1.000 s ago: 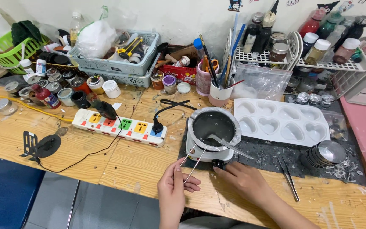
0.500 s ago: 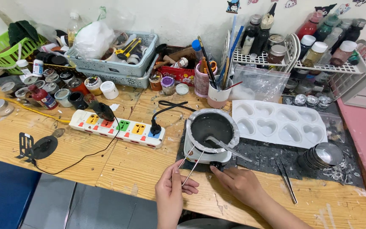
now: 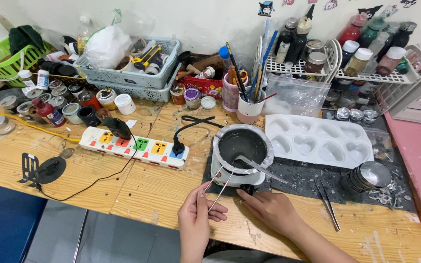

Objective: Stirring and scooping melted wax in a small pot on a heating plate.

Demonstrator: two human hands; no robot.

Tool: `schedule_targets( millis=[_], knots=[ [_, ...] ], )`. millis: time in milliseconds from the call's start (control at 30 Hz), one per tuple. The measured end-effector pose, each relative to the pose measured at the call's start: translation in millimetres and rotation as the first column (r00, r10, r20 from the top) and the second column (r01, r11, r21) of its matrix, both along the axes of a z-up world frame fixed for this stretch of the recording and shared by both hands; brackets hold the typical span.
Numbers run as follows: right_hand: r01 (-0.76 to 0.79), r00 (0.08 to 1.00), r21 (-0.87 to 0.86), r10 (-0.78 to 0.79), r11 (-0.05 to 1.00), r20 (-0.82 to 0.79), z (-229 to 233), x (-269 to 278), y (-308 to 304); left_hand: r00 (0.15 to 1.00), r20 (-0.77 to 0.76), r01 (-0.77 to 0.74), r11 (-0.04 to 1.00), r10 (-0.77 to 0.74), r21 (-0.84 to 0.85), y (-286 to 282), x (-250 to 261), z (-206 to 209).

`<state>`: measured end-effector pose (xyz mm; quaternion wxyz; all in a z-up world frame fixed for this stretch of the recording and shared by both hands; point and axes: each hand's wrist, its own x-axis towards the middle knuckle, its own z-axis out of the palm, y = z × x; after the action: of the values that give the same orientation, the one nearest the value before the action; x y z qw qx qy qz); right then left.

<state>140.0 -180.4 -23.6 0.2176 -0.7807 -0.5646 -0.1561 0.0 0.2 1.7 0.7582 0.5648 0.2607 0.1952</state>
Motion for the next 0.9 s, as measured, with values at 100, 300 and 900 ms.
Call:
schedule_targets(
  millis=[100,300,900],
  knots=[
    [-0.014,1.000,-0.052,0.014,0.999,-0.008,-7.7,1.1,-3.3,1.000,0.012,-0.006,1.000,0.006,0.025,0.2,-0.4,1.6],
    [-0.011,0.999,0.044,0.010,0.999,0.039,-10.2,2.3,-1.7,1.000,0.006,-0.002,1.000,0.002,0.008,1.2,0.8,-1.6],
    [-0.008,1.000,0.121,0.006,0.993,0.014,-13.4,6.0,-10.9,1.000,-0.019,-0.012,0.999,0.013,0.043,0.4,0.9,-3.4]
  ],
)
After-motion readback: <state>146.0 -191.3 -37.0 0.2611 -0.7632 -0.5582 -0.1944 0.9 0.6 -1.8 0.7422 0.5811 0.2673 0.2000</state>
